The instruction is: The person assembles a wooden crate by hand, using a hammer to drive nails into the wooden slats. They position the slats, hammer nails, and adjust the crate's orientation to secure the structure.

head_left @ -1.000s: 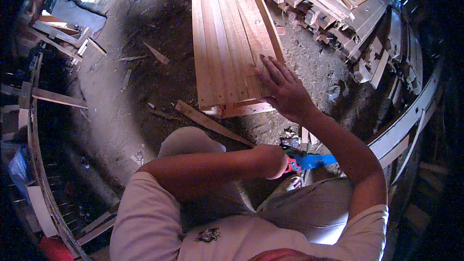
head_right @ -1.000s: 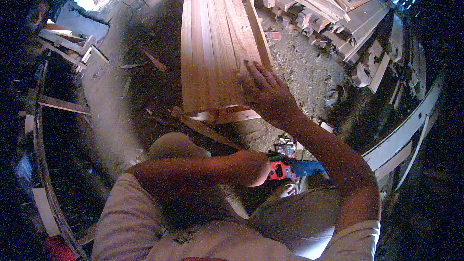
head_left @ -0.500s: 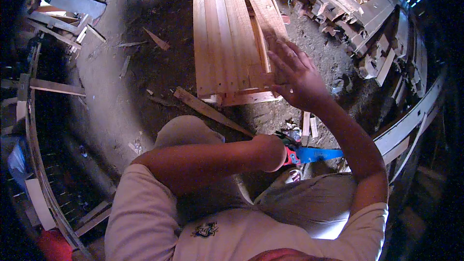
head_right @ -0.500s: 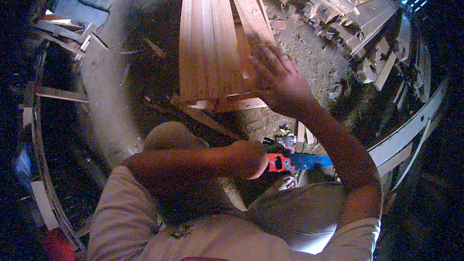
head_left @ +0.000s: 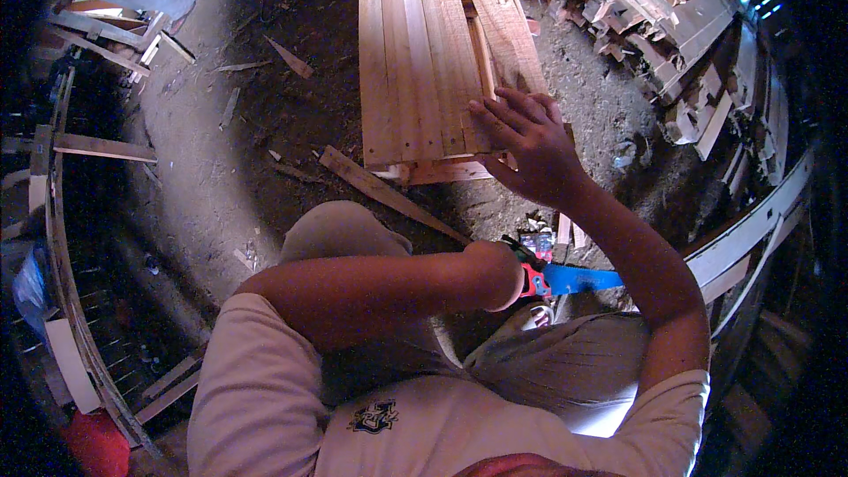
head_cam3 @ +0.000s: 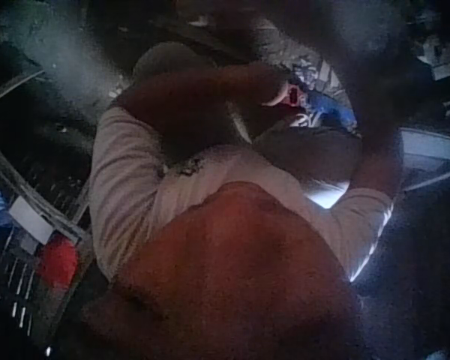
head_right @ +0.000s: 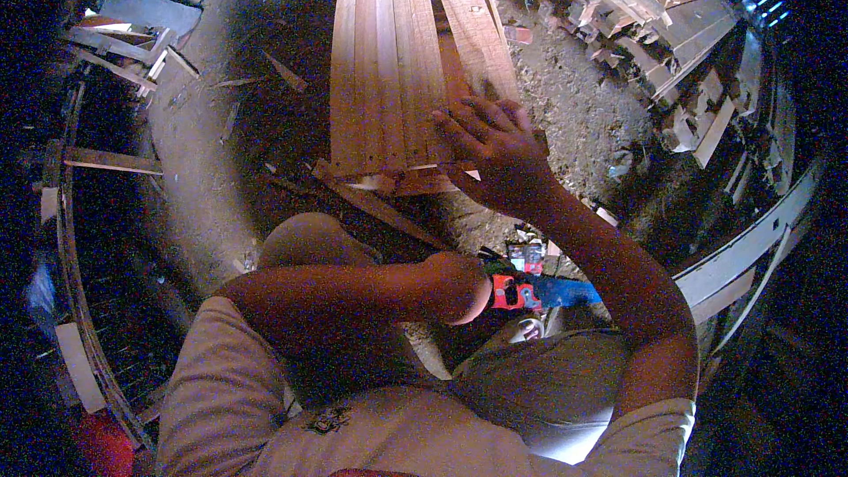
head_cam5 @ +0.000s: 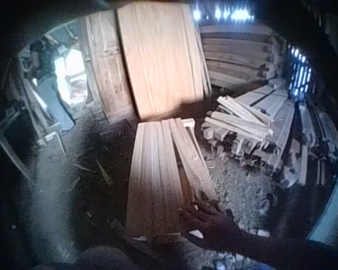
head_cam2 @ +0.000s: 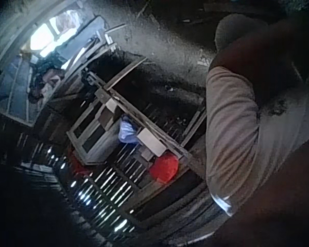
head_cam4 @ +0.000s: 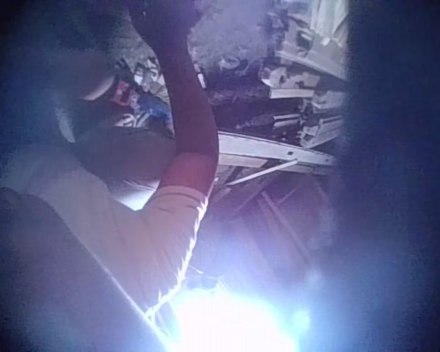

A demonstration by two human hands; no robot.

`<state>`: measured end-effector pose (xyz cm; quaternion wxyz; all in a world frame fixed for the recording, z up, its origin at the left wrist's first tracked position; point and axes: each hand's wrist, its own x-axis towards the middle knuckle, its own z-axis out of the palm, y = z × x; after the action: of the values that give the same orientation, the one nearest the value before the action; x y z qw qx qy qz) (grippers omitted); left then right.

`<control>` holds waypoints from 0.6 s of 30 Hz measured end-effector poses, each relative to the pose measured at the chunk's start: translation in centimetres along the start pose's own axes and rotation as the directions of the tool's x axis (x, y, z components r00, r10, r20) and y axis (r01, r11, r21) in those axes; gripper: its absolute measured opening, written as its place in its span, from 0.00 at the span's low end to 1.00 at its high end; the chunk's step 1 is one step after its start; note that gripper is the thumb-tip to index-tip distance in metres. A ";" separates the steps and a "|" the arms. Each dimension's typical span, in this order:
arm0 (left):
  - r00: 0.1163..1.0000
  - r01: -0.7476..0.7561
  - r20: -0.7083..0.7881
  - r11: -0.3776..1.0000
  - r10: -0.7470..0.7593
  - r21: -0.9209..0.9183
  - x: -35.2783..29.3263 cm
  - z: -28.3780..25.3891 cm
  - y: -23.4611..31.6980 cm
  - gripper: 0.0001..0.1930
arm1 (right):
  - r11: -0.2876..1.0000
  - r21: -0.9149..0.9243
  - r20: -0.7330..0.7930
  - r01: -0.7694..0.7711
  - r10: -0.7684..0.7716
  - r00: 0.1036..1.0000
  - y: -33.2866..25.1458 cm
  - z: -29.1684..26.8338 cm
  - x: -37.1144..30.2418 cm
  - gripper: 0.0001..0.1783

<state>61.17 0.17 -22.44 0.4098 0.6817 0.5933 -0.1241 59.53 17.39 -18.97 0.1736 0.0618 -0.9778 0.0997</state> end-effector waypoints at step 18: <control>0.998 0.065 -0.001 0.994 -0.065 0.086 1.4 0.2 1.5 0.10 | 1.000 0.000 -0.020 -0.021 0.021 1.000 -0.2 -0.2 0.0 0.35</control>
<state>62.95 1.04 -22.85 0.3766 0.6789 0.6088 -0.1634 59.68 17.23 -18.73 0.1821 0.0506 -0.9766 0.1021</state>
